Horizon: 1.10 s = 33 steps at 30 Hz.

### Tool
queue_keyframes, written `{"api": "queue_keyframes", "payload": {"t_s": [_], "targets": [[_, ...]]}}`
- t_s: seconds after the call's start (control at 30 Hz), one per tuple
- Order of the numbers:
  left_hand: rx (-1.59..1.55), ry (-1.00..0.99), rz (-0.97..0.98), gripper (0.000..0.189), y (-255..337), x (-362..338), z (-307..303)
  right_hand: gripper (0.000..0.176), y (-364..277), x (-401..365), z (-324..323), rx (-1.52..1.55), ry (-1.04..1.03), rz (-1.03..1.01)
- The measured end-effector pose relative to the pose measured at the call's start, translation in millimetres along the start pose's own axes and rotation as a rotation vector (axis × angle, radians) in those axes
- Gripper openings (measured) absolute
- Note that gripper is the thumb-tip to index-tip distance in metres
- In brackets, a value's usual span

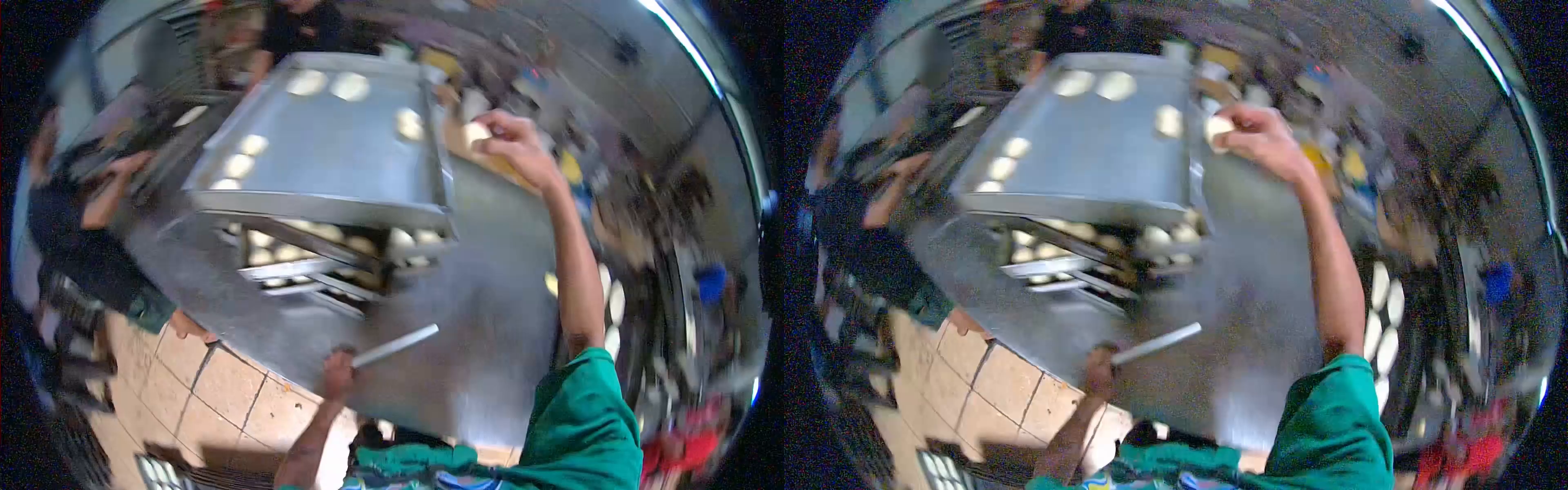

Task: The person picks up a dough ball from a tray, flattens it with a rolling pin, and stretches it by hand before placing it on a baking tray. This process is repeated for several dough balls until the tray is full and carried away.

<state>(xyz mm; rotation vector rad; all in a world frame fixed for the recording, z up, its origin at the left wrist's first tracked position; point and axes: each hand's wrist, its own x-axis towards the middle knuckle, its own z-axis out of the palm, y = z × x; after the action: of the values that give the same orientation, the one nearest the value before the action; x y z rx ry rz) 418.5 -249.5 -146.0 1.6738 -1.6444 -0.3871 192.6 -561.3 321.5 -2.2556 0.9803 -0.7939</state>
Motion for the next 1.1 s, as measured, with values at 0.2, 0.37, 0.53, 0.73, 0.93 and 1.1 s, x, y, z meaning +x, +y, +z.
{"api": "queue_keyframes", "payload": {"t_s": [0.2,0.37,0.53,0.73,0.93,1.1], "targets": [[0.079,-0.235,0.254,0.044,87,40,-1,0.031,151,-288,-52,0.005,0.411,0.487],[-0.018,-0.544,0.487,0.040,186,40,87,0.031,190,-386,84,-0.279,0.003,0.533],[-0.107,-0.730,0.178,0.034,215,69,121,0.062,231,-389,136,0.197,-0.206,0.779],[-0.085,-0.747,-0.241,0.040,236,119,161,0.142,248,-398,119,0.023,0.072,0.950],[0.126,-0.692,0.122,0.051,219,129,159,0.131,246,-410,137,-0.312,0.004,0.890],[-0.178,-0.686,0.565,0.060,181,107,121,0.093,197,-494,117,-0.296,-0.311,0.711]]}}
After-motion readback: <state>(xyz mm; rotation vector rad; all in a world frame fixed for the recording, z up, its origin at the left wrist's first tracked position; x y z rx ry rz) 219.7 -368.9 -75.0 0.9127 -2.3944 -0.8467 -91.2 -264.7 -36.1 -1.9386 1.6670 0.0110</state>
